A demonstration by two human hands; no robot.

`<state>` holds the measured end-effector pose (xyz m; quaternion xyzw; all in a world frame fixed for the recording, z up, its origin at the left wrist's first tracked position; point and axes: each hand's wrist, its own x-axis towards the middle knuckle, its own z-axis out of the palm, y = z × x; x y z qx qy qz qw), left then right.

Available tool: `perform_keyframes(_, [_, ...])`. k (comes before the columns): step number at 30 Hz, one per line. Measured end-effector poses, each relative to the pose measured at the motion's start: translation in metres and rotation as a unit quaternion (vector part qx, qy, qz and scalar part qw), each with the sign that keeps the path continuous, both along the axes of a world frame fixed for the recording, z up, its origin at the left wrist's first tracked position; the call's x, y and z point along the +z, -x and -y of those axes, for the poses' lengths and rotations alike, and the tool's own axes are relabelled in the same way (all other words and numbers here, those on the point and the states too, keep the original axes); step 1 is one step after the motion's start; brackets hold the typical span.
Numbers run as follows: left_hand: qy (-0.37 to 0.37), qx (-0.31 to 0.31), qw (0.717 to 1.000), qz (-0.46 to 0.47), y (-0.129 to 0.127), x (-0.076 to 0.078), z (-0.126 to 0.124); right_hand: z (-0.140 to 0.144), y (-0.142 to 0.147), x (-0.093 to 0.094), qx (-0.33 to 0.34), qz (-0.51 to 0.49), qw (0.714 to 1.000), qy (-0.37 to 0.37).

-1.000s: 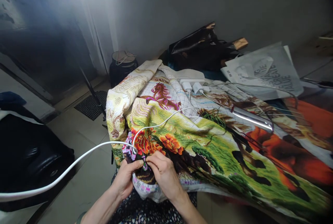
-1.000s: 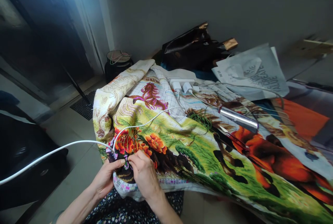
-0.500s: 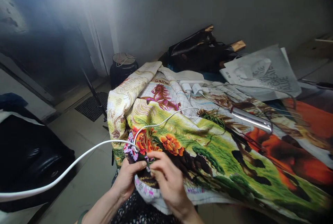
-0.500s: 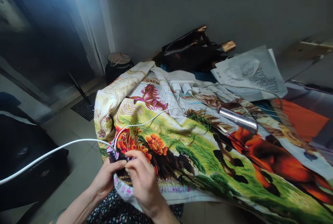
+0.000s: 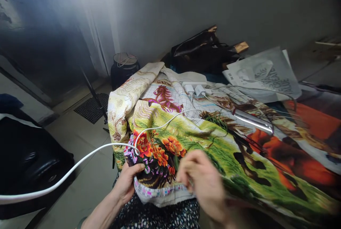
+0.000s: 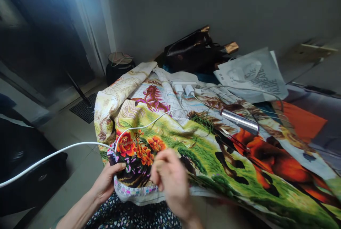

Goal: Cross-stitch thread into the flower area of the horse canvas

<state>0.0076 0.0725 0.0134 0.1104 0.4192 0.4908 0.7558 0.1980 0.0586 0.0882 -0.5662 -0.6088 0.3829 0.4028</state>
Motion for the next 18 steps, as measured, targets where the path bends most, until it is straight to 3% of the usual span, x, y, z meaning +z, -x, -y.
perform_keyframes(3, [0.005, 0.0, 1.0, -0.004, 0.001, 0.002, 0.0, -0.013, 0.028, -0.023, 0.09, 0.018, 0.996, 0.015])
perform_keyframes(7, [0.014, 0.0, 1.0, -0.004, 0.002, 0.004, 0.0, -0.016, 0.044, -0.042, 0.093, 0.085, 0.992, -0.028])
perform_keyframes(18, [0.011, 0.003, 1.0, -0.014, 0.003, 0.002, -0.001, -0.02, 0.047, -0.04, 0.098, 0.153, 0.983, -0.009])
